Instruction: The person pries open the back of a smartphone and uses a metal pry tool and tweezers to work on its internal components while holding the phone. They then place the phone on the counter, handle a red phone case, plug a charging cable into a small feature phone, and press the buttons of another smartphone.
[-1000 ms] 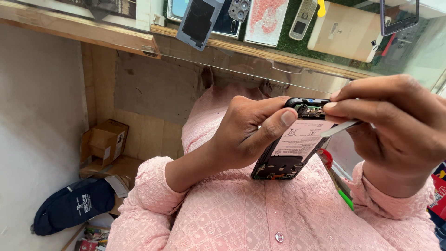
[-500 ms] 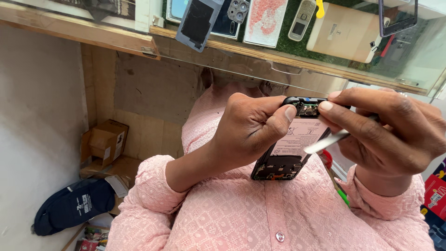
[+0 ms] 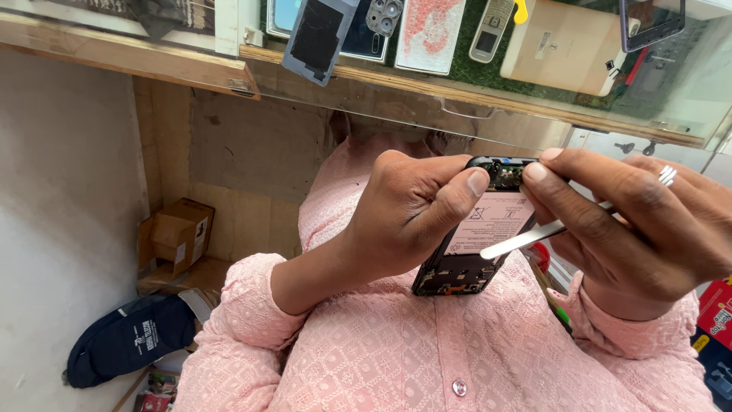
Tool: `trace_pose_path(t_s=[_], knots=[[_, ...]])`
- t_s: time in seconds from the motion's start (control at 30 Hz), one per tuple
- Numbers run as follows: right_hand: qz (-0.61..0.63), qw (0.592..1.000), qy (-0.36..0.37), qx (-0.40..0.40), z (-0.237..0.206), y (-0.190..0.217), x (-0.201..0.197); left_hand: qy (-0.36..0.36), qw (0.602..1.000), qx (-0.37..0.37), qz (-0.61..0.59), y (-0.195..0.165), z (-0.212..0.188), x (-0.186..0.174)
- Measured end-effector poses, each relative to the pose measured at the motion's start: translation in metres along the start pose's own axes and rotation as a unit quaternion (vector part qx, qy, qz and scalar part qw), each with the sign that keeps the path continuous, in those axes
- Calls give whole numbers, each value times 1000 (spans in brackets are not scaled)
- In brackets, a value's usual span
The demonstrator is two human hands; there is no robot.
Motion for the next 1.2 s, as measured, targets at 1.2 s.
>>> trace_pose_path(t_s=[1.2], knots=[[91, 992, -37, 84, 0, -24, 10, 11, 1000, -19, 2, 1, 2, -2]])
Point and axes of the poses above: each hand's wrist, its own z-axis towards the middle knuckle, its own x-axis out of the palm, y = z × x, the point moved 10 cm from there along z, towards the middle knuckle, and after that the axes turned 12 degrees about x, right-handed, at the moved point
